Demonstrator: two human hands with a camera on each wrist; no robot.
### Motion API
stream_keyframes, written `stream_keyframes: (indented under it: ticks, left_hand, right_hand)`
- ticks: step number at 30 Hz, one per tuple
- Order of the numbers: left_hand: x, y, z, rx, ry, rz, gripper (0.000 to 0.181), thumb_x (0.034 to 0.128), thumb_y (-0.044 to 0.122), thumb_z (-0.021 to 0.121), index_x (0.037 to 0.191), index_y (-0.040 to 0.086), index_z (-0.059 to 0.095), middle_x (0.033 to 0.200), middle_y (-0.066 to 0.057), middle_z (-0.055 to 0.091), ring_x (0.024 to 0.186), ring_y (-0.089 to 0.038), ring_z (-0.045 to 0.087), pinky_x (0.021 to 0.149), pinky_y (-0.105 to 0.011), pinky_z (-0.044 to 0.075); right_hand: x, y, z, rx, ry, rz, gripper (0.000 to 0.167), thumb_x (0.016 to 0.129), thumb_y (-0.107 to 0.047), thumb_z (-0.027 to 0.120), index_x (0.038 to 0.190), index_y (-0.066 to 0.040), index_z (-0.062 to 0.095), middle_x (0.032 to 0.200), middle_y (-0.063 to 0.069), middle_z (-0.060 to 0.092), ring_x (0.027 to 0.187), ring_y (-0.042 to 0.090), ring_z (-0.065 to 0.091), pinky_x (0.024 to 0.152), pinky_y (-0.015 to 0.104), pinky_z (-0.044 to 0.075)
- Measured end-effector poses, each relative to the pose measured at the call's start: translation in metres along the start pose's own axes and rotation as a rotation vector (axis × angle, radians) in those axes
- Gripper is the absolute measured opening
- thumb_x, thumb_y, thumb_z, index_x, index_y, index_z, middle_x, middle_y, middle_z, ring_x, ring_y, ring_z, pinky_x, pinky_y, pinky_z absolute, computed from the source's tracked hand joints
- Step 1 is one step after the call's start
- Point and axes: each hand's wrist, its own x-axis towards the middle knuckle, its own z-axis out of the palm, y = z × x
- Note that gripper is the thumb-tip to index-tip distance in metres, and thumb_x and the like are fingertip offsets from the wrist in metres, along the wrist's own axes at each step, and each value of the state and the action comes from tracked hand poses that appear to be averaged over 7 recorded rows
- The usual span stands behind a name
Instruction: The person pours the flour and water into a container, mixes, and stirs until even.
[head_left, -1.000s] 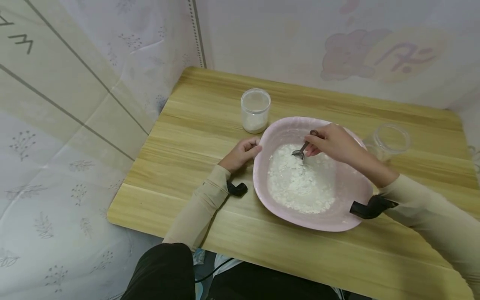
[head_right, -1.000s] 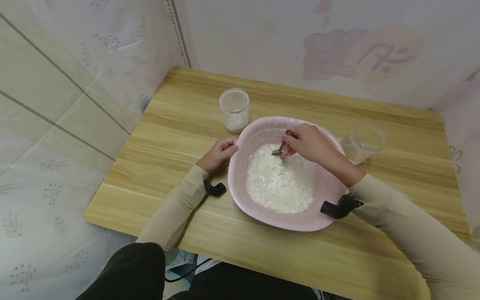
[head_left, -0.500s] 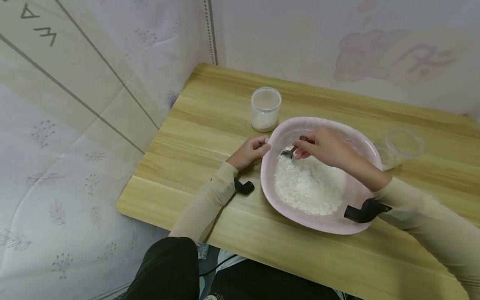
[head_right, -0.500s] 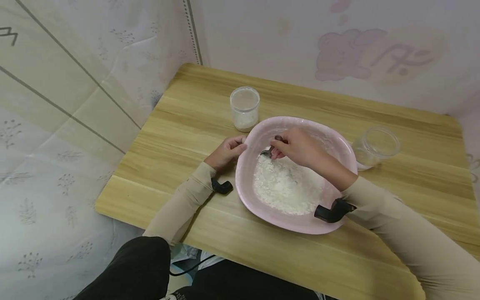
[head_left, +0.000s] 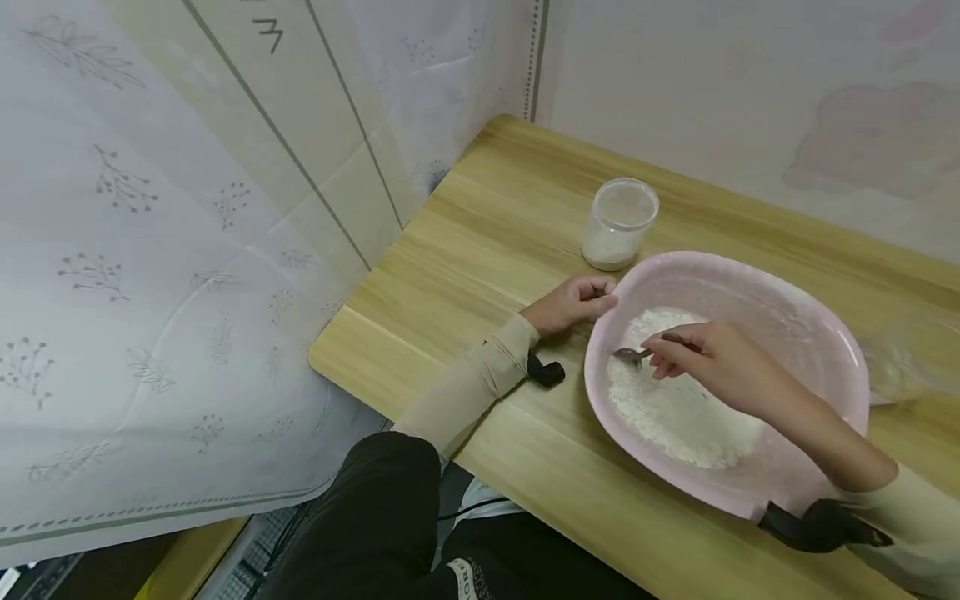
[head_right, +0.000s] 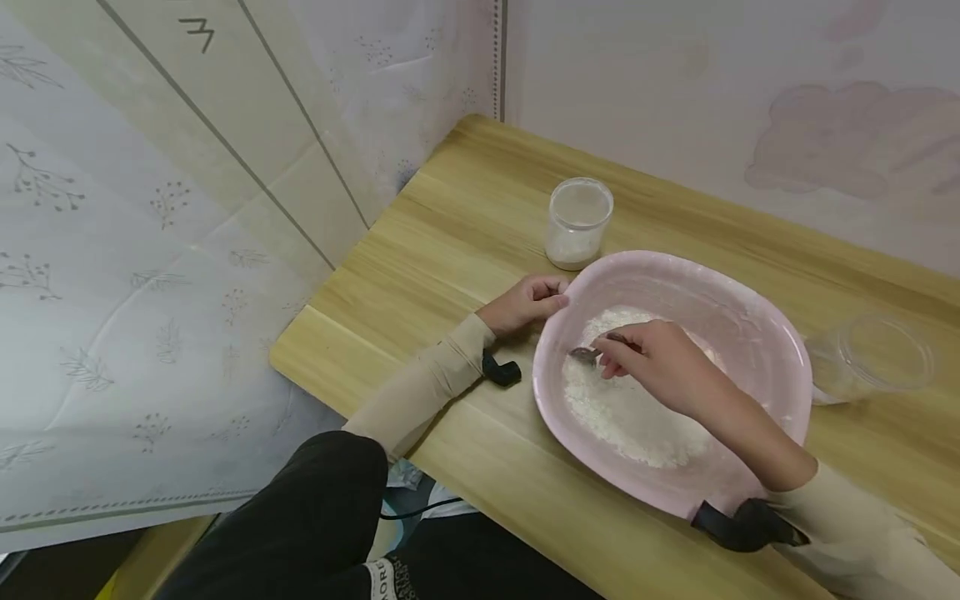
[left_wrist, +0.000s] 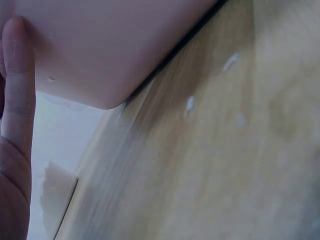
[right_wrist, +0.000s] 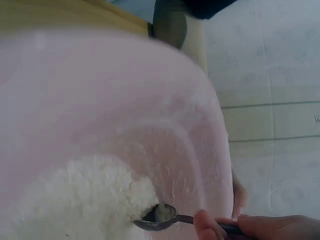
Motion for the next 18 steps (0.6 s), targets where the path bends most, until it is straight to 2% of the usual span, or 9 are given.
stream_keyframes:
  ticks: [3,10,13,18]
  left_hand:
    - [0.004,-0.003,0.005,0.004,0.010,0.002,0.014,0.1043,0.000,0.048,0.092,0.001,0.055,0.079,0.002,0.055,0.075,-0.009,0.052,0.069,-0.025,0.044]
    - [-0.003,-0.001,-0.004,0.031,0.022,0.018,0.016,0.1038,0.004,0.049,0.090,0.004,0.056,0.083,0.003,0.057,0.080,-0.010,0.054,0.075,-0.024,0.046]
    - [-0.001,-0.001,-0.004,0.034,0.015,0.022,0.016,0.1035,0.006,0.050,0.089,0.006,0.055,0.081,0.004,0.056,0.079,-0.010,0.053,0.074,-0.024,0.045]
    - [0.003,-0.003,0.001,0.013,-0.014,0.018,0.016,0.1042,0.007,0.049,0.089,0.006,0.055,0.081,0.004,0.054,0.078,-0.010,0.052,0.073,-0.024,0.045]
  right_hand:
    - [-0.014,0.002,0.005,0.031,-0.039,0.015,0.030,0.108,-0.034,0.055,0.110,-0.016,0.078,0.086,-0.007,0.077,0.085,0.009,0.073,0.078,0.024,0.057]
    - [-0.032,0.004,0.005,0.021,-0.142,0.088,0.031,0.109,-0.036,0.052,0.104,-0.017,0.077,0.083,-0.005,0.074,0.077,0.012,0.068,0.071,0.026,0.056]
    - [-0.043,0.014,-0.003,-0.013,-0.128,0.120,0.031,0.110,-0.033,0.051,0.104,-0.016,0.076,0.081,-0.005,0.073,0.073,0.011,0.067,0.066,0.025,0.055]
    - [-0.060,0.035,-0.016,-0.030,-0.062,0.191,0.031,0.110,-0.028,0.051,0.105,-0.012,0.077,0.083,-0.002,0.075,0.071,0.012,0.068,0.064,0.026,0.057]
